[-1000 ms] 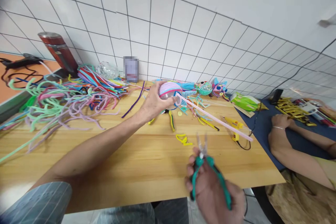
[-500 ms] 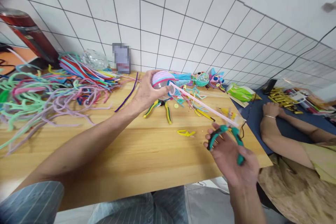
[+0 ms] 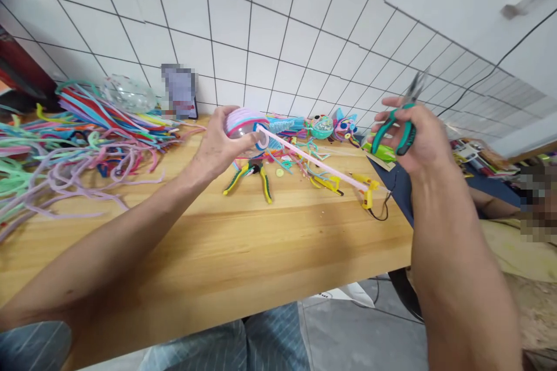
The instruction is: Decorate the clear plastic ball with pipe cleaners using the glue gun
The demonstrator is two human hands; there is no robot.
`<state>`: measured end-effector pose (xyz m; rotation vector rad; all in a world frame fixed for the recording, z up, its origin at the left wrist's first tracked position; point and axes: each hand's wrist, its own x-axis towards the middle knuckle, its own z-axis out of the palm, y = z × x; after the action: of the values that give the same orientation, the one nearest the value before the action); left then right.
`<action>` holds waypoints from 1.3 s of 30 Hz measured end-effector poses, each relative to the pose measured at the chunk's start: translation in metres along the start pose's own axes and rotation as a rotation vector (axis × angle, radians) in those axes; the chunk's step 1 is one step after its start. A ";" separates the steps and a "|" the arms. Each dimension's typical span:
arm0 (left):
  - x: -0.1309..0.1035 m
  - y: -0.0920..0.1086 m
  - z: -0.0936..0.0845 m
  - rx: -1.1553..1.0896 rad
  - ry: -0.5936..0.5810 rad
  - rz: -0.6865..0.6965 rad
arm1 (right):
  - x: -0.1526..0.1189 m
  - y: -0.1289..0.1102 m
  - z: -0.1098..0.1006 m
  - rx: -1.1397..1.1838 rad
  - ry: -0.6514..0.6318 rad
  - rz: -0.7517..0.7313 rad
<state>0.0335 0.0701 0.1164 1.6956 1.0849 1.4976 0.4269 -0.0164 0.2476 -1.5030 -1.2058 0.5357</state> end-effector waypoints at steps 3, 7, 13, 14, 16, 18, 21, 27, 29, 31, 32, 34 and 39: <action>0.004 0.000 -0.002 -0.026 0.012 -0.004 | -0.024 0.016 0.016 0.128 0.089 0.010; 0.007 -0.003 0.000 -0.042 0.026 0.001 | -0.089 0.080 0.040 0.054 0.049 0.163; 0.002 -0.007 0.005 0.006 0.003 0.010 | -0.175 0.151 0.072 -0.362 0.010 0.125; 0.001 -0.008 0.006 0.018 -0.008 0.014 | -0.185 0.155 0.077 -0.465 -0.017 0.055; -0.002 -0.008 0.007 0.039 -0.030 0.018 | -0.205 0.159 0.086 -0.632 -0.083 -0.094; -0.004 -0.009 0.008 0.050 -0.046 0.011 | -0.224 0.160 0.093 -0.735 -0.155 -0.198; -0.004 -0.012 0.008 0.054 -0.063 -0.011 | -0.232 0.152 0.092 -0.775 -0.250 -0.241; -0.001 -0.013 0.003 0.013 -0.073 -0.015 | -0.077 0.071 0.030 -0.583 -0.535 0.045; 0.002 -0.012 0.000 -0.005 -0.056 -0.020 | -0.003 0.033 0.000 -0.555 -0.477 0.204; 0.006 -0.013 -0.004 -0.017 -0.021 -0.020 | 0.050 -0.001 -0.027 -0.718 -0.225 0.152; 0.008 -0.014 -0.006 -0.020 -0.001 -0.016 | 0.064 -0.013 -0.036 -0.762 -0.134 0.050; 0.011 -0.016 -0.009 -0.027 0.026 -0.004 | 0.069 -0.022 -0.040 -0.771 -0.138 0.009; 0.018 -0.019 -0.012 -0.057 0.027 -0.006 | -0.010 0.036 0.000 -0.910 -0.301 0.146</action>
<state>0.0187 0.0938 0.1101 1.6371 1.0505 1.5374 0.4377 -0.0216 0.2125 -2.3445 -1.7059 0.3142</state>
